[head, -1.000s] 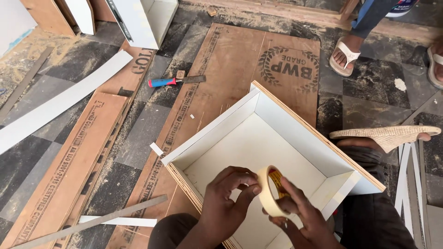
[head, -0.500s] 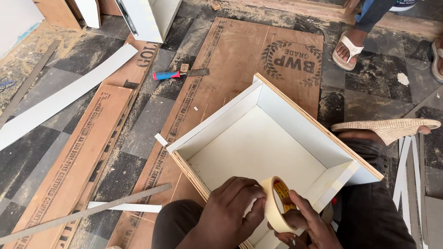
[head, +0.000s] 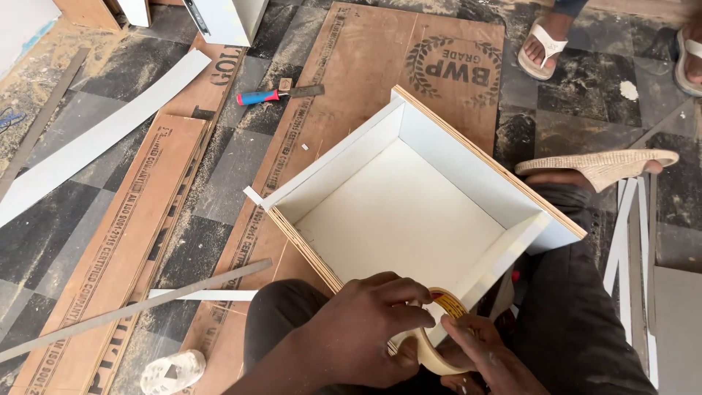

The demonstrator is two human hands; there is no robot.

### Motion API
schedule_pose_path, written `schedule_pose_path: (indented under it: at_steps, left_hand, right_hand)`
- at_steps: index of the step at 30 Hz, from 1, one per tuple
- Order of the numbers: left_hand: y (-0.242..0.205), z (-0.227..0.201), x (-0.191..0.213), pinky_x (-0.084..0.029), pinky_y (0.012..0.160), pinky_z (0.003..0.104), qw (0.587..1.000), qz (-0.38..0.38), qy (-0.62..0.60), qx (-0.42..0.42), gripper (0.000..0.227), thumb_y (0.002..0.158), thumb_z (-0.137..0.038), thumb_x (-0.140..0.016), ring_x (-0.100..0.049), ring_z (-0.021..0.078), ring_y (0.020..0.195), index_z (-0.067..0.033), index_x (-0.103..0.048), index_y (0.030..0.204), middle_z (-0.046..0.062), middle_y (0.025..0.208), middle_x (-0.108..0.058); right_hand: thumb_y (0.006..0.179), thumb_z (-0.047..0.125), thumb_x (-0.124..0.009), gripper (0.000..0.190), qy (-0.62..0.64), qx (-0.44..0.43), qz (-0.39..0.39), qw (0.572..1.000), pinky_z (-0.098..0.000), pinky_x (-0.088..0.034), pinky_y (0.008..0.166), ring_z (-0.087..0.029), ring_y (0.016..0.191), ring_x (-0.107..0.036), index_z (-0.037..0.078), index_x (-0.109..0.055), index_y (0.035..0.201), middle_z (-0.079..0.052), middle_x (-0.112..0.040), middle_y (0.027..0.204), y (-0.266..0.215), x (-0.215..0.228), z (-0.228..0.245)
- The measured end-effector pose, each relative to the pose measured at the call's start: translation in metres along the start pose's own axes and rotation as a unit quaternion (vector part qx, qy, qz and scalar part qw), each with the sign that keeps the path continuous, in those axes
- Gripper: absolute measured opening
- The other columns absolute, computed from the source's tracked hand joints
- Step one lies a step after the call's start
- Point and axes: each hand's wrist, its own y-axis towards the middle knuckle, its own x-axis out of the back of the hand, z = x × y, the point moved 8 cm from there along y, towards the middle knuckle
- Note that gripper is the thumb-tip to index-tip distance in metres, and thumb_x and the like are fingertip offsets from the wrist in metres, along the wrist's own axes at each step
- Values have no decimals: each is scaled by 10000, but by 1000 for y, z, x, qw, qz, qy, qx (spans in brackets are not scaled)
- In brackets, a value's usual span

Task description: Applying adhesive and edge banding to the wooden edges of a drawer box.

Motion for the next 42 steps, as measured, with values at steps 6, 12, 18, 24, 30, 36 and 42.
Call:
schedule_pose_path:
  at_steps: [6,12,18,24,30,36,42]
  left_hand:
    - [-6,-4,-22,-620,790,336,1000,-9,5,-26,280,783,-26,-678,-727,229,986,-67,-760,1047,70,1134,-742]
    - [-12,-11,-16,-646,774,344,992,-88,-84,41,317,767,-42,-725,-763,251,915,-40,-721,1084,131,1128,-741]
    - [-28,-12,-27,-665,843,319,982,-180,10,-47,112,937,-61,-750,-788,266,1024,-43,-673,1017,131,1130,-732]
    - [-36,17,-40,-663,738,309,989,-148,11,-23,99,983,-35,-675,-768,267,901,11,-588,990,166,1069,-672]
    - [-37,55,-61,-624,897,330,994,-61,-86,-24,203,1010,-31,-659,-737,230,1013,20,-569,1185,137,1128,-669]
    - [-12,116,-2,-569,888,331,865,-239,-410,165,238,971,-51,-606,-691,200,1020,-67,-662,1202,93,1155,-697]
    - [54,200,-2,-606,755,282,904,-191,-297,242,309,809,-162,-841,-712,127,914,-19,-728,1058,70,1064,-728]
  right_hand:
    - [921,89,-743,792,111,-50,-28,992,-491,-549,996,-365,1261,-648,99,-316,1588,-266,-469,1493,-17,4,5]
    - [828,45,-794,905,45,31,-100,994,-547,-419,1107,-400,1314,-615,58,-294,1582,-236,-642,1348,-12,20,30]
    - [875,92,-752,799,26,52,-140,988,-552,-406,1130,-352,1273,-648,11,-325,1546,-252,-690,1277,-22,3,15]
    - [1066,337,-616,568,235,-58,-190,951,-509,-504,1106,-322,1123,-730,-65,-484,1446,-205,-688,1175,-21,8,-86]
    - [987,465,-445,714,385,-67,-49,919,-510,-478,994,-376,1210,-595,-47,-443,1484,-261,-586,1386,48,8,0]
    - [919,156,-648,474,476,-115,-147,860,-481,-614,883,-300,1037,-752,-41,-490,1320,-266,-711,1168,92,26,-8]
    - [861,-29,-685,649,325,-128,-189,918,-353,-590,816,-239,884,-775,64,-354,1412,-214,-788,952,172,57,-8]
